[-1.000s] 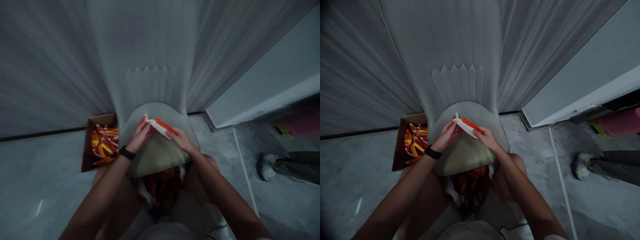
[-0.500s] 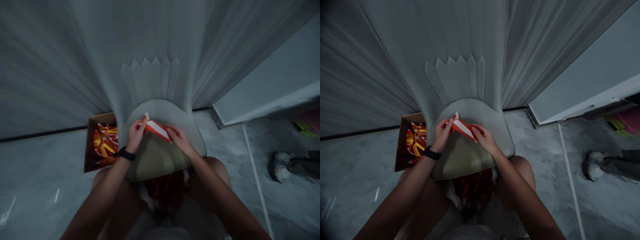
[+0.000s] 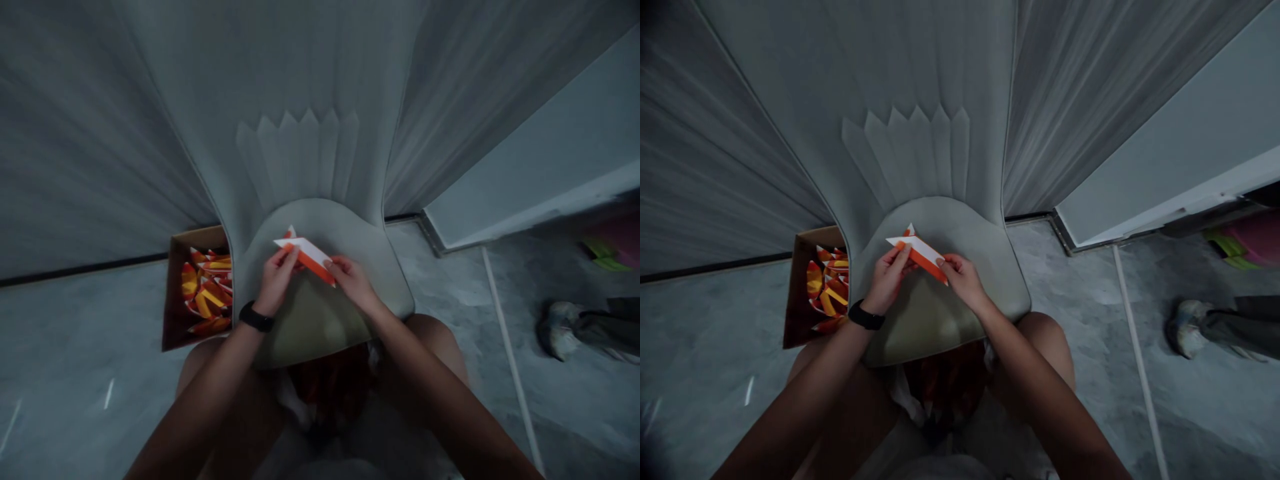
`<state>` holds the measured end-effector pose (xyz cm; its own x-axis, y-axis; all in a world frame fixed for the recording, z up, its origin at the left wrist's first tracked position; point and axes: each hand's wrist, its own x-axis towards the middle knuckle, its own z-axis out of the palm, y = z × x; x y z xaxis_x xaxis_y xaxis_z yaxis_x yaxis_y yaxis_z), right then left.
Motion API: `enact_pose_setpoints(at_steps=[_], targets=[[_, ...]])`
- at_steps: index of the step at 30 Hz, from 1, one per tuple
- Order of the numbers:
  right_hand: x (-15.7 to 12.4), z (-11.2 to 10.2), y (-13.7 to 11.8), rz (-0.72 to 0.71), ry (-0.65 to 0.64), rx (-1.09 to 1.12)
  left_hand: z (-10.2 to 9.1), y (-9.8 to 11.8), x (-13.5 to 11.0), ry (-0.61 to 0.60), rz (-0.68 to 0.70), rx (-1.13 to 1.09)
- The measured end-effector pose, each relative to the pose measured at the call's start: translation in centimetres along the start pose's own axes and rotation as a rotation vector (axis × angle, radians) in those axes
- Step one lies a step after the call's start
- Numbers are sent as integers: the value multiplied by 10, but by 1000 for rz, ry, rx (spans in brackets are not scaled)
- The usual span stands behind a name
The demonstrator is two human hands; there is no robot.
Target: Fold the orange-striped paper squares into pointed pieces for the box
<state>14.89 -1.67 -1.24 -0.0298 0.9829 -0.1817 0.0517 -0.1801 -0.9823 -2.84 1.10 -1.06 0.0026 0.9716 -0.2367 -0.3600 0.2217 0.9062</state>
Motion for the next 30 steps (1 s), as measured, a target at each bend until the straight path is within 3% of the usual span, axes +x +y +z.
enact_pose_setpoints(at_steps=[9, 17, 26, 30], targets=[[-3, 8, -1, -5, -62, 21, -2, 3, -3, 37, 1, -131], [-9, 9, -5, 10, 32, 63, 1, 3, -7, 26, 23, -28], [-7, 10, -4, 79, -73, 127, -1, 2, -4, 92, 85, 13], [-6, 7, -8, 37, 11, 92, 2, -2, -7, 16, 38, 66]])
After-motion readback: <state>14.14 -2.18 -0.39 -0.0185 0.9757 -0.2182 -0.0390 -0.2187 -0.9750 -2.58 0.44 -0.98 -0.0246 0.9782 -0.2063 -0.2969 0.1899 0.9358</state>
